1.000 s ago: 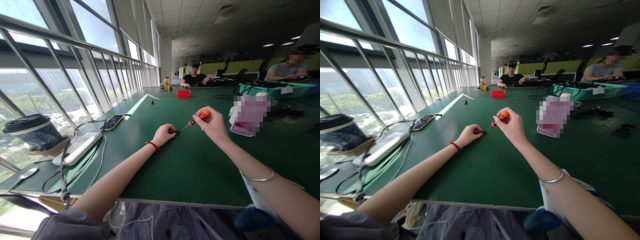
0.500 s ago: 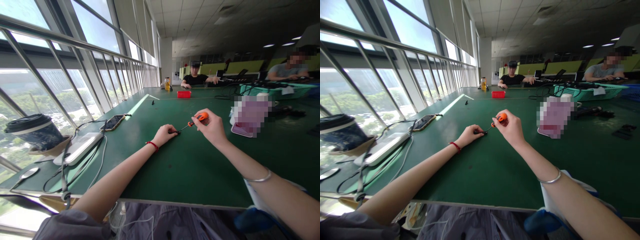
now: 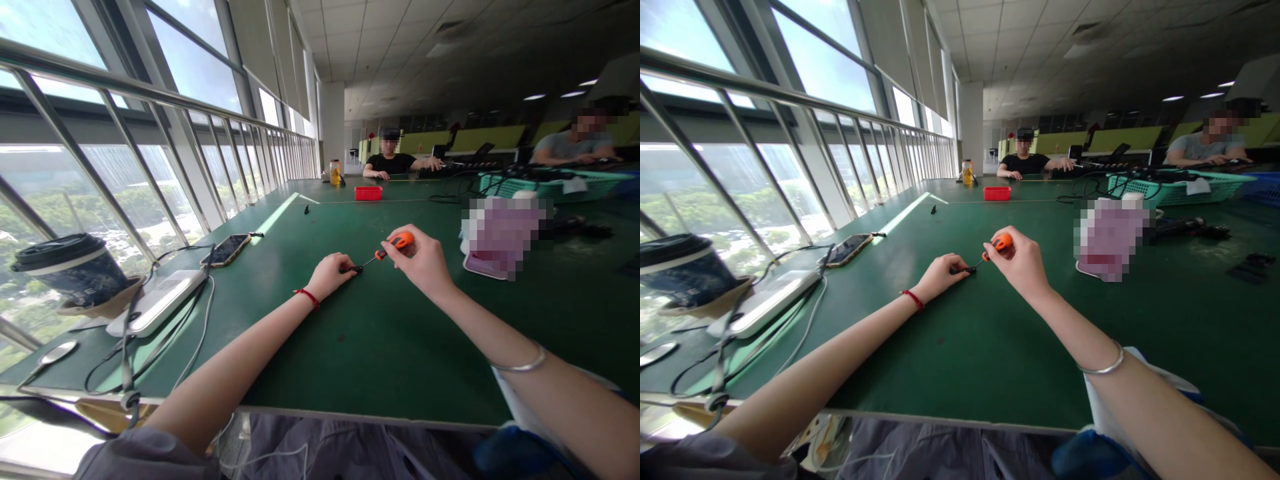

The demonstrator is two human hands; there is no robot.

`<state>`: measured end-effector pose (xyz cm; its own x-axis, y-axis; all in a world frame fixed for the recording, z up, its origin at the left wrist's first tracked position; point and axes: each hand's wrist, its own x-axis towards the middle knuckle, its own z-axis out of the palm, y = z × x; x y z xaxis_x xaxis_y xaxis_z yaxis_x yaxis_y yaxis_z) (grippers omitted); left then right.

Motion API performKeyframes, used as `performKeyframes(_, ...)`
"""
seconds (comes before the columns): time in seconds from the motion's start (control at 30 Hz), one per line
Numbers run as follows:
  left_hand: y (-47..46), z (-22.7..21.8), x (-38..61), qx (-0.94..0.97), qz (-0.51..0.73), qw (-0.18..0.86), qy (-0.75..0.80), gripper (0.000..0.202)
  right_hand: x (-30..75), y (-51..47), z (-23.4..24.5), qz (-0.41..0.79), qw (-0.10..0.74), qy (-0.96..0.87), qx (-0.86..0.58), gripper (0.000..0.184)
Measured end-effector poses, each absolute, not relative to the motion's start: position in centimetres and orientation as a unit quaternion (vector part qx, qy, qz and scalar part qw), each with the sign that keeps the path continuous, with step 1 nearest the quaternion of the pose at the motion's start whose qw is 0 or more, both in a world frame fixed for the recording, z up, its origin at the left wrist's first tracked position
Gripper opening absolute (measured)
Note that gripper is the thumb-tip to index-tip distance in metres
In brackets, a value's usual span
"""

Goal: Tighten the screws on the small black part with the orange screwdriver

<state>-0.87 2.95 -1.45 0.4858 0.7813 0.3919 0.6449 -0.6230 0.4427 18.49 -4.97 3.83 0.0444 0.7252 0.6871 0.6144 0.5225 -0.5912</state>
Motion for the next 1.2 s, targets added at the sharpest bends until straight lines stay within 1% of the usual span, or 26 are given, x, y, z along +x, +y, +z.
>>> performKeyframes(0.2, 2.80, -1.18, -0.87, 0.858, 0.289, 0.124, 0.406, 0.009, 18.68, -4.84, 3.54, 0.012, 0.502, -0.686, -0.526, 0.031)
performKeyframes(0.33, 2.77, -1.11, -0.83, 0.856, 0.291, 0.136, 0.404, 0.009, 18.59, -4.95, 3.47, 0.007, 0.505, -0.687, -0.522, 0.022)
performKeyframes(0.43, 2.78, -1.12, -0.79, 0.857, 0.290, 0.135, 0.403, 0.009, 18.31, -5.08, 3.44, -0.005, 0.506, -0.689, -0.518, 0.032)
performKeyframes(0.53, 2.83, -1.14, -0.71, 0.862, 0.283, 0.118, 0.404, 0.010, 18.01, -5.24, 3.48, -0.005, 0.492, -0.684, -0.539, 0.037)
performKeyframes(0.63, 2.97, -1.17, -0.66, 0.872, 0.273, 0.089, 0.396, 0.011, 17.83, -5.38, 3.51, 0.025, 0.475, -0.689, -0.547, 0.038)
performKeyframes(0.77, 3.16, -1.21, -0.69, 0.882, 0.258, 0.066, 0.388, 0.012, 17.79, -5.36, 3.37, 0.017, 0.498, -0.679, -0.539, 0.034)
performKeyframes(0.9, 3.14, -1.16, -0.73, 0.886, 0.254, 0.054, 0.385, 0.011, 17.75, -5.19, 3.28, -0.023, 0.521, -0.663, -0.538, 0.047)
performKeyframes(0.97, 3.09, -1.11, -0.73, 0.886, 0.253, 0.051, 0.385, 0.011, 17.75, -5.14, 3.32, -0.021, 0.510, -0.658, -0.554, 0.051)
performKeyframes(1.03, 3.05, -1.06, -0.71, 0.886, 0.253, 0.050, 0.385, 0.011, 17.77, -5.16, 3.38, -0.008, 0.488, -0.657, -0.574, 0.050)
performKeyframes(1.1, 3.05, -1.04, -0.70, 0.887, 0.254, 0.050, 0.383, 0.011, 17.79, -5.22, 3.39, 0.010, 0.475, -0.668, -0.573, 0.043)
performKeyframes(1.2, 3.10, -1.08, -0.69, 0.887, 0.256, 0.053, 0.382, 0.011, 17.75, -5.35, 3.31, 0.023, 0.488, -0.683, -0.543, 0.034)
